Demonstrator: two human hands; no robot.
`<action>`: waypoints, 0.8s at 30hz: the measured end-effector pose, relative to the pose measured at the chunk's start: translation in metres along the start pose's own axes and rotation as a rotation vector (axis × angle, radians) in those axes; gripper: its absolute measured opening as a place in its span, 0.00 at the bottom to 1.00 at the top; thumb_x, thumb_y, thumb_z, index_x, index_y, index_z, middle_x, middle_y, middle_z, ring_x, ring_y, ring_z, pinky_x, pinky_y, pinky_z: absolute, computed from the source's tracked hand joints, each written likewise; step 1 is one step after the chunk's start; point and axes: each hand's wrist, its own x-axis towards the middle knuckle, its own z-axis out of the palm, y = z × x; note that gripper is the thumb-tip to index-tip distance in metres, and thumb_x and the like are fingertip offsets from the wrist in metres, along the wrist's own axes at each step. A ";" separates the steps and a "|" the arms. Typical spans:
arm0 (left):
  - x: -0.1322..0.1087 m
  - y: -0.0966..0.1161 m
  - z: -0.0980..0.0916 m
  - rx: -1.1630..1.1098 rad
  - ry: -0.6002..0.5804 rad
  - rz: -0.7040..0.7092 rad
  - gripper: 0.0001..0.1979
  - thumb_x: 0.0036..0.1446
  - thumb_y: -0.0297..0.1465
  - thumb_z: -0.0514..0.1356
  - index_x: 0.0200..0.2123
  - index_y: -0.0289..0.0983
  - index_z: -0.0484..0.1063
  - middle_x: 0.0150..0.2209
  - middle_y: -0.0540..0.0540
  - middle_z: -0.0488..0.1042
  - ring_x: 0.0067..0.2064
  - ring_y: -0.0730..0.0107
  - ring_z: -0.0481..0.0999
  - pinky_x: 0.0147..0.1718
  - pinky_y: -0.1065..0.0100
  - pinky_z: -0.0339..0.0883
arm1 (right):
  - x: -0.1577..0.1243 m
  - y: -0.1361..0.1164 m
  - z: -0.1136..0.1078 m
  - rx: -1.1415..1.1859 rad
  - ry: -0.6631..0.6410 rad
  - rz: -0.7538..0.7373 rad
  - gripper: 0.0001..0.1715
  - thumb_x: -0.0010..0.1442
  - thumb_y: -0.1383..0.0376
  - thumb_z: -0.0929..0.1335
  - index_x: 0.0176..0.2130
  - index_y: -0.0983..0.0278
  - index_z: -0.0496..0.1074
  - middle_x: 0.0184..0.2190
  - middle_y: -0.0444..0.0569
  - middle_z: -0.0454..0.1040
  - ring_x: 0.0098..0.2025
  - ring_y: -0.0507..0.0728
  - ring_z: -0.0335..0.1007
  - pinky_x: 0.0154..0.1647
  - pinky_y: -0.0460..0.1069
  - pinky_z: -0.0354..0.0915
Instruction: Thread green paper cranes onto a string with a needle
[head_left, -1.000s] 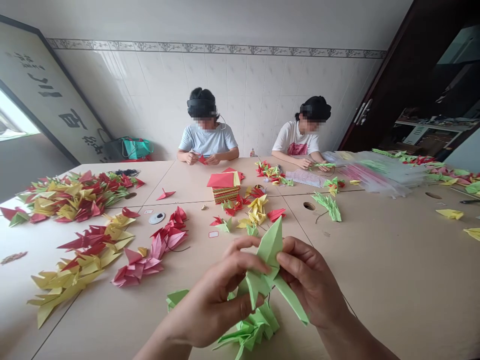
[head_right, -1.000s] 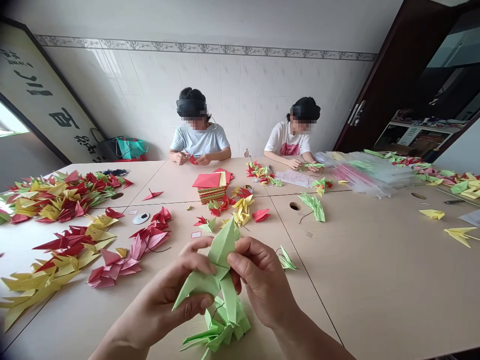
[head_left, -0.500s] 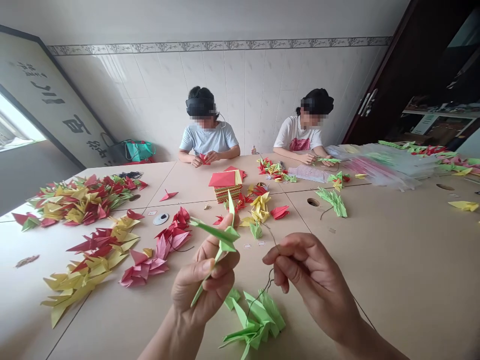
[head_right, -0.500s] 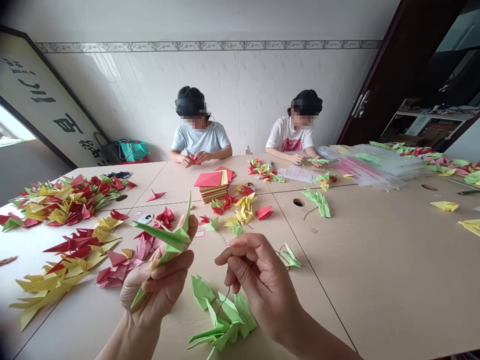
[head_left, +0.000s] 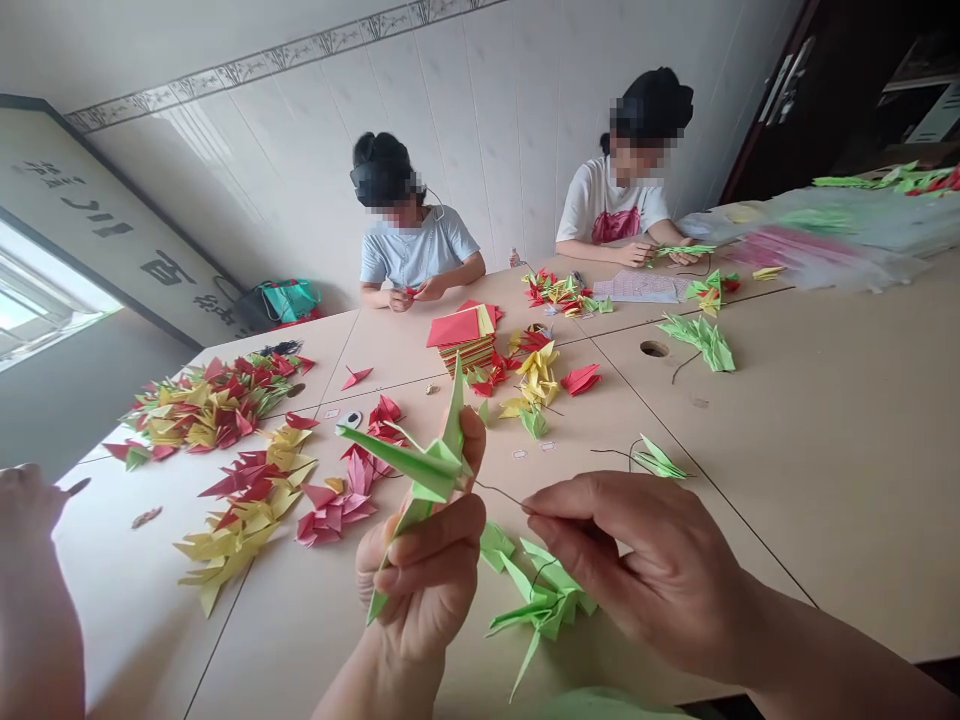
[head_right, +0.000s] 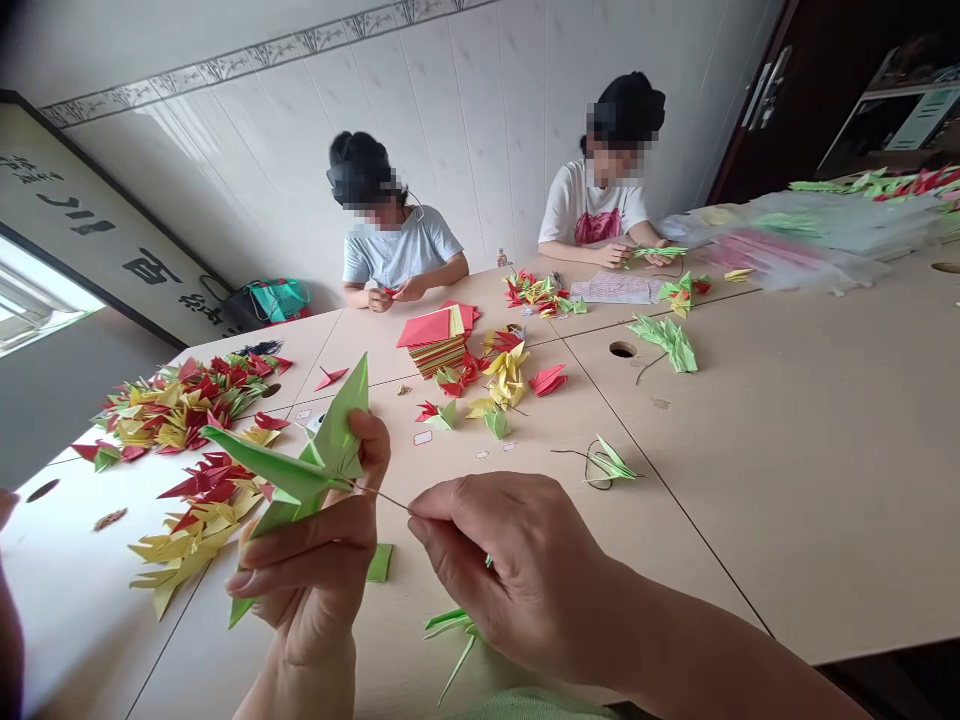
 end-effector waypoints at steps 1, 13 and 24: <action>0.001 -0.001 0.002 -0.041 -0.030 -0.029 0.30 0.51 0.23 0.68 0.56 0.45 0.68 0.23 0.55 0.69 0.21 0.84 0.74 0.17 0.98 0.62 | 0.000 0.000 0.000 0.002 -0.004 -0.002 0.06 0.62 0.73 0.66 0.34 0.65 0.71 0.21 0.39 0.71 0.21 0.46 0.61 0.25 0.40 0.60; 0.005 -0.007 0.011 -0.281 -0.152 -0.191 0.33 0.51 0.19 0.67 0.59 0.44 0.65 0.27 0.52 0.74 0.27 0.82 0.80 0.19 0.99 0.63 | -0.005 0.003 -0.003 0.008 -0.043 -0.005 0.06 0.62 0.74 0.66 0.36 0.64 0.71 0.23 0.40 0.73 0.21 0.47 0.61 0.24 0.42 0.60; 0.007 0.000 0.015 -0.099 -0.137 -0.306 0.40 0.47 0.23 0.70 0.62 0.45 0.60 0.23 0.55 0.71 0.21 0.85 0.74 0.15 0.97 0.61 | -0.002 -0.001 -0.004 0.000 -0.061 -0.001 0.07 0.62 0.74 0.65 0.36 0.62 0.70 0.21 0.40 0.72 0.20 0.48 0.60 0.21 0.43 0.60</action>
